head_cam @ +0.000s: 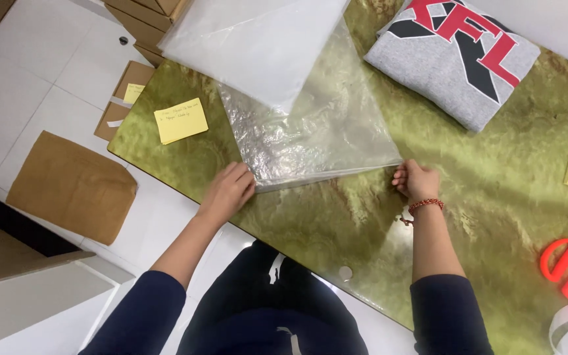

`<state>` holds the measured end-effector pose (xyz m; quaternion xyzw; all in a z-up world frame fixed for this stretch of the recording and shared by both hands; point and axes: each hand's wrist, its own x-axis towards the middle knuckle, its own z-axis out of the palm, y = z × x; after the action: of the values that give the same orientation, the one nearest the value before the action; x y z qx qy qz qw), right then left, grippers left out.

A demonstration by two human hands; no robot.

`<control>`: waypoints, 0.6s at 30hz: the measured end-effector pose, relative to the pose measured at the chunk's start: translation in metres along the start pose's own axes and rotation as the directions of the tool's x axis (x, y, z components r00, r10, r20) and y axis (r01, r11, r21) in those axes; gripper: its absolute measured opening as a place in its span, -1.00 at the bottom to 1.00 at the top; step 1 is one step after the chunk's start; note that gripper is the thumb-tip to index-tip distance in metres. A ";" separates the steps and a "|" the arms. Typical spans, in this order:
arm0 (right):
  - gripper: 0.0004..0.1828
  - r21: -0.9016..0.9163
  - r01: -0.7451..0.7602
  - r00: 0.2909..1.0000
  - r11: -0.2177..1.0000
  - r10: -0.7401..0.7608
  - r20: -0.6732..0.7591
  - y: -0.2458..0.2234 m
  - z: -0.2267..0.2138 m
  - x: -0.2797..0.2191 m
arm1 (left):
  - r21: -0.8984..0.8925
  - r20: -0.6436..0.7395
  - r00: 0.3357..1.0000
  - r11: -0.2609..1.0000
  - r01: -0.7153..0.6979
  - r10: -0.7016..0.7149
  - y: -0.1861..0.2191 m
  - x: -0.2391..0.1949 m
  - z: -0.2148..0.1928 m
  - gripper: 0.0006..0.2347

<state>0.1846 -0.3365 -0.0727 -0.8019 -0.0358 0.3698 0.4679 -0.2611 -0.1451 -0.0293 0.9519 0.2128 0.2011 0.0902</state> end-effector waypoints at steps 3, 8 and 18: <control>-0.76 0.044 0.012 1.000 0.999 -0.011 -0.025 0.000 0.003 -0.012 | -0.042 0.094 0.992 0.995 0.093 -0.089 0.015 0.001 0.001 -0.87; -0.73 0.050 0.045 0.999 0.998 -0.046 0.007 -0.001 0.012 -0.029 | -0.116 0.251 0.950 0.968 0.223 -0.188 0.050 0.027 0.013 -0.76; -0.74 0.109 0.076 0.997 0.991 -0.078 0.020 0.008 0.010 -0.026 | -0.134 0.410 0.901 0.967 0.215 -0.143 0.069 0.047 0.093 -0.77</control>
<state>0.1574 -0.3446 -0.0670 -0.7691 -0.0523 0.3624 0.5239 -0.1578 -0.1943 -0.0794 0.9374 0.2582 0.0126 0.2335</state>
